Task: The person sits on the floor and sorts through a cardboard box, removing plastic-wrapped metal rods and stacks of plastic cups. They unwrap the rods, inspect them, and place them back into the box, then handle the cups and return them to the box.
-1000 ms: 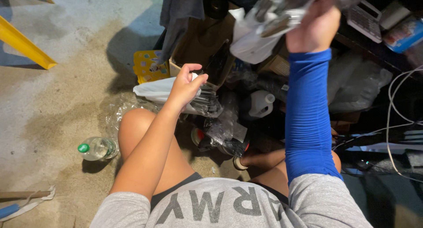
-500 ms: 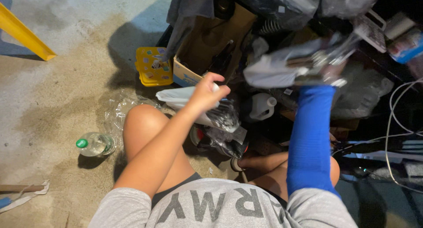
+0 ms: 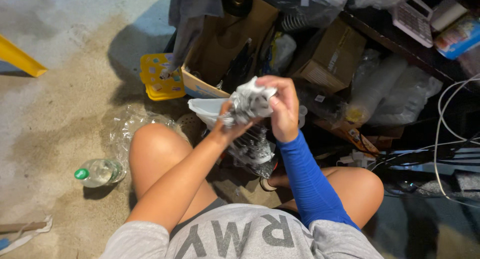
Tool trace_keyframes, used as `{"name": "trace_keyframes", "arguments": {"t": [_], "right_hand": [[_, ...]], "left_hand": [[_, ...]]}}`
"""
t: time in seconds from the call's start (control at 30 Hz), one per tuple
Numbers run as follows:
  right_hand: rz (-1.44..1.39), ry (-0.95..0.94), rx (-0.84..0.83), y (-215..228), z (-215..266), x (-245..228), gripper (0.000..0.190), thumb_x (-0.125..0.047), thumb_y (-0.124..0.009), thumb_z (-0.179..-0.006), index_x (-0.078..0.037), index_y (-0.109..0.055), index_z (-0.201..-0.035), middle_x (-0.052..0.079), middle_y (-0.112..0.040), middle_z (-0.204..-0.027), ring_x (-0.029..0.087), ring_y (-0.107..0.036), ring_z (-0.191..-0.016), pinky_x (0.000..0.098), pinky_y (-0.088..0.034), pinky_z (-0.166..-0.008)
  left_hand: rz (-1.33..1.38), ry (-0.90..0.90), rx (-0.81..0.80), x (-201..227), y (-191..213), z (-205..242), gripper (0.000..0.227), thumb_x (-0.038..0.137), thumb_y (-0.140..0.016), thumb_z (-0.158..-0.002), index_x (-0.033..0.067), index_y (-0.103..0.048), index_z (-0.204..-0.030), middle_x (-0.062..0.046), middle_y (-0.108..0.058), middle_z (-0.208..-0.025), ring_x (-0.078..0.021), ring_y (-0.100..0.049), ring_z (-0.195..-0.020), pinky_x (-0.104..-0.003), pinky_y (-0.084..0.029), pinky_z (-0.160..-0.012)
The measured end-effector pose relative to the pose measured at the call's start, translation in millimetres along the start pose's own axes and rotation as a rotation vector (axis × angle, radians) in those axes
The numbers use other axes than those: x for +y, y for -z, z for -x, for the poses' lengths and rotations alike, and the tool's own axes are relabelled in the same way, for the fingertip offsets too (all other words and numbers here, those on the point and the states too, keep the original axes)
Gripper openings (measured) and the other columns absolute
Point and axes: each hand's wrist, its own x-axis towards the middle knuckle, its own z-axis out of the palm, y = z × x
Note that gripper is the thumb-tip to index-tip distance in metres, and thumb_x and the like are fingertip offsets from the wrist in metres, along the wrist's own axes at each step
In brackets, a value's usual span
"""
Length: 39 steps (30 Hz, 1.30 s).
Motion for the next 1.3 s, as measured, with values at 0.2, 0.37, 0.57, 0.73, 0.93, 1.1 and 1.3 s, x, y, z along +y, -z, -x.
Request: {"name": "trace_keyframes", "arguments": {"t": [0.2,0.37,0.57,0.73,0.93,1.1,1.3], "right_hand": [[-0.056,-0.293,0.297,93,-21,120,0.038,-0.032,-0.052,-0.100,-0.007,-0.054,-0.129,0.007,-0.062,-0.118,0.022,-0.064,-0.105,0.0348,-0.052,-0.091],[-0.150,-1.144,0.141,116,11,265,0.053,-0.057,-0.058,-0.113,-0.009,-0.061,-0.134,-0.001,-0.051,-0.098,0.014,-0.042,-0.076,0.0315,-0.037,-0.063],[-0.624,-1.105,-0.045,112,43,308,0.043,-0.039,-0.050,-0.102,-0.008,-0.063,-0.129,0.008,-0.069,-0.131,0.024,-0.065,-0.119,0.0403,-0.050,-0.105],[-0.753,-1.155,-0.008,115,47,300,0.045,-0.042,-0.050,-0.108,-0.005,-0.064,-0.129,0.012,-0.064,-0.134,0.026,-0.064,-0.119,0.0417,-0.050,-0.107],[-0.612,-1.125,0.257,122,50,312,0.028,-0.031,-0.054,-0.102,-0.021,-0.059,-0.128,0.006,-0.071,-0.119,0.025,-0.066,-0.113,0.0452,-0.050,-0.103],[-0.831,-0.993,0.194,142,40,307,0.042,-0.041,-0.051,-0.108,-0.007,-0.064,-0.128,0.011,-0.069,-0.125,0.028,-0.065,-0.116,0.0423,-0.051,-0.103],[-0.691,-0.968,0.251,151,8,260,0.056,-0.054,-0.045,-0.099,-0.008,-0.067,-0.123,0.013,-0.071,-0.123,0.030,-0.066,-0.112,0.0443,-0.050,-0.102]], "left_hand": [[-1.198,0.042,0.016,16,84,-15,0.053,0.040,-0.057,-0.098,0.0057,-0.054,-0.138,-0.010,-0.059,-0.139,-0.0271,-0.056,-0.129,-0.046,-0.044,-0.112],[-0.852,0.177,0.159,43,96,13,0.045,0.032,-0.058,-0.098,0.0051,-0.059,-0.134,-0.009,-0.062,-0.129,-0.0236,-0.059,-0.117,-0.041,-0.047,-0.101],[-0.595,0.264,0.287,64,56,44,0.036,0.023,-0.059,-0.097,0.0043,-0.065,-0.128,-0.008,-0.066,-0.117,-0.0193,-0.063,-0.103,-0.035,-0.050,-0.087],[-0.573,0.282,0.258,66,11,46,0.030,0.015,-0.060,-0.097,0.0036,-0.069,-0.123,-0.007,-0.070,-0.107,-0.0157,-0.067,-0.091,-0.031,-0.052,-0.076],[-0.750,0.237,0.149,72,-38,40,0.027,0.010,-0.060,-0.095,0.0040,-0.075,-0.116,-0.006,-0.074,-0.100,-0.0131,-0.070,-0.084,-0.027,-0.055,-0.072],[-1.270,-0.140,-0.189,83,-57,41,0.028,0.009,-0.069,-0.086,0.0060,-0.076,-0.113,-0.008,-0.073,-0.108,-0.0177,-0.072,-0.100,-0.027,-0.054,-0.089],[-1.169,-0.123,-0.235,85,-56,45,0.037,0.009,-0.077,-0.075,0.0037,-0.075,-0.111,-0.010,-0.071,-0.110,-0.0232,-0.070,-0.106,-0.029,-0.048,-0.094]]}}
